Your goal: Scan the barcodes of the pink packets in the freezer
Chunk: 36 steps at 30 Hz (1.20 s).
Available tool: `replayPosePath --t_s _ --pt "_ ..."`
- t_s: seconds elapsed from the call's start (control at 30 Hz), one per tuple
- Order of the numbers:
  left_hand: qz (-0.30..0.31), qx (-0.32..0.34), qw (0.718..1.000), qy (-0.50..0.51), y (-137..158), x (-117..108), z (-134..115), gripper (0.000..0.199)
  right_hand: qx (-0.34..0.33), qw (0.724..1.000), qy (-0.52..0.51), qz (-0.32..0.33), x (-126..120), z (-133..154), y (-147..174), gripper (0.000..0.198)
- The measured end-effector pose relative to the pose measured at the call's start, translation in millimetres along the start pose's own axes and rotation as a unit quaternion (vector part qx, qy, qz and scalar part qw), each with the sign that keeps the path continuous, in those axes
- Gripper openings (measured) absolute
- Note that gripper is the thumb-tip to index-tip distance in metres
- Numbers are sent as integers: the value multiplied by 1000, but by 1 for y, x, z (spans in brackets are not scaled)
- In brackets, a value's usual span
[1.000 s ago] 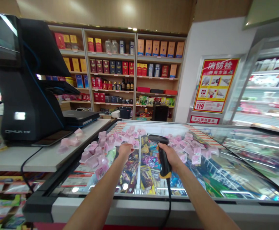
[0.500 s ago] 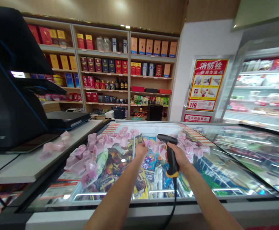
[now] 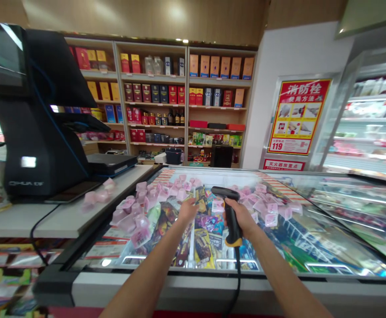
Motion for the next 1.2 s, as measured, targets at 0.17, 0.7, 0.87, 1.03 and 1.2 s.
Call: replayPosePath --t_s 0.17,0.7,0.87,1.03,1.2 --pt "-68 25 994 -84 31 -79 35 36 15 1000 9 21 25 -8 5 27" --pt "-107 3 979 -175 73 -130 91 13 49 995 23 80 68 -22 17 28" --pt "-109 6 989 -103 42 -114 74 15 41 992 32 118 68 -23 25 27" --pt "-110 3 992 -63 12 -100 51 15 35 989 51 137 65 -22 33 25" --pt "-81 -9 995 -52 -6 -86 42 23 46 990 45 125 60 -22 30 25"
Point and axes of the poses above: each hand's wrist, its own y-axis away from the middle knuckle, its own x-axis out of the palm, z = x × y, the point moved 2 cm from there along -y, towards the middle knuckle, and after that the axes turned 6 degrees about -y, right-handed, at the moved point
